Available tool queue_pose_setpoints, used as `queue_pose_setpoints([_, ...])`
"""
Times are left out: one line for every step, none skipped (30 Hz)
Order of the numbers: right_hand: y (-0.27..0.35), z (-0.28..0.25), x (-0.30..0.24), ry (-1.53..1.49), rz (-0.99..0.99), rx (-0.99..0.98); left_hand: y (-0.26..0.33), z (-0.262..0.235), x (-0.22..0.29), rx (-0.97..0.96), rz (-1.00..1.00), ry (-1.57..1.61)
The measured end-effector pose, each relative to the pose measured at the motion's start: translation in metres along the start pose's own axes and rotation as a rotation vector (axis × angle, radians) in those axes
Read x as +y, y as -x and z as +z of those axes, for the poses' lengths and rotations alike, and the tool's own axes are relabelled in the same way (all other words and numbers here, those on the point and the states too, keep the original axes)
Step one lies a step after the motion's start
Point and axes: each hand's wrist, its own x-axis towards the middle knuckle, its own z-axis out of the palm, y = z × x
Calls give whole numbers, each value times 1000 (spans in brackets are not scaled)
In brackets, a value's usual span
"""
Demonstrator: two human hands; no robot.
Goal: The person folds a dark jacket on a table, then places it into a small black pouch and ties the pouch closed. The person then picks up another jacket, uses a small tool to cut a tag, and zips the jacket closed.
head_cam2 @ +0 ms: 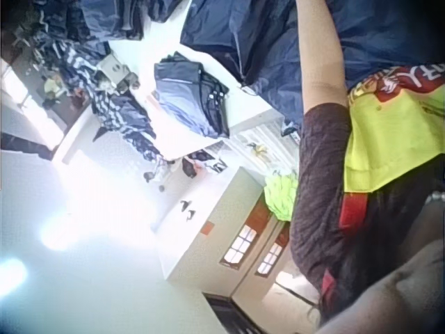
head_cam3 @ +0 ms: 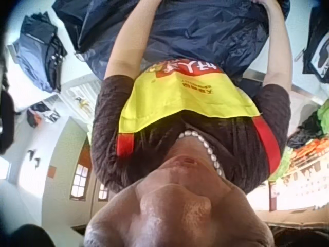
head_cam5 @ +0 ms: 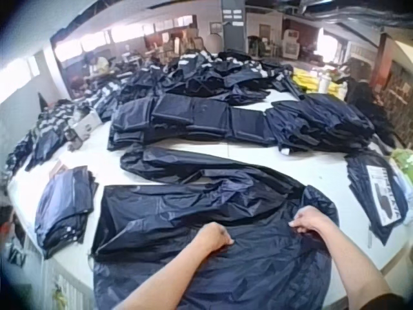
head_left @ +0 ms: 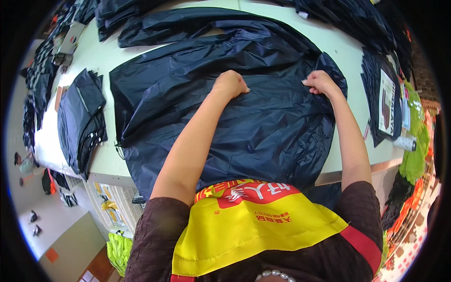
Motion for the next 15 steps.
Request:
queue_pose_setpoints([-1, -3, -4, -1, 32, -33, -3, -1, 1, -30, -36, -19])
queue_pose_setpoints([-2, -5, -8, 1, 63, -65, -9, -2, 1, -56, 7, -93])
queue_pose_setpoints([-1, -5, -13, 18, 79, -79, -17, -1, -2, -86, 50, -162])
queue_pose_setpoints([-7, -5, -9, 28, 70, -85, -20, -1, -4, -114, 93, -237])
queue_pose_setpoints([-9, -16, -6, 156, 51, -93, -20, 1, -5, -101, 117, -149])
queue_pose_setpoints([-11, -16, -11, 276, 22, -108, -18, 2, -8, -84, 129, -71])
queue_pose_setpoints([0, -9, -26, 522, -110, 57, -12, 5, -14, 0, 184, -60])
queue_pose_setpoints([15, 2, -39, 758, -247, 234, -3, 9, -22, 84, 238, -52])
queue_pose_setpoints([28, 22, -49, 887, -260, 373, 7, 18, -28, 187, 317, -35])
queue_pose_setpoints([49, 48, -66, 931, -405, 445, 24, 27, -35, 290, 385, -17])
queue_pose_setpoints([61, 68, -76, 799, -577, 373, 50, 18, -33, 320, 336, -105])
queue_pose_setpoints([66, 92, -83, 668, -733, 270, 68, 5, -40, 335, 254, -121])
queue_pose_setpoints([61, 120, -83, 519, -890, 169, 78, -11, -59, 321, 131, -149])
queue_pose_setpoints([70, 147, -95, 441, -993, 97, 86, -27, -87, 422, 93, -248])
queue_pose_setpoints([78, 170, -103, 433, -1046, 103, 106, -51, -105, 633, 113, -244])
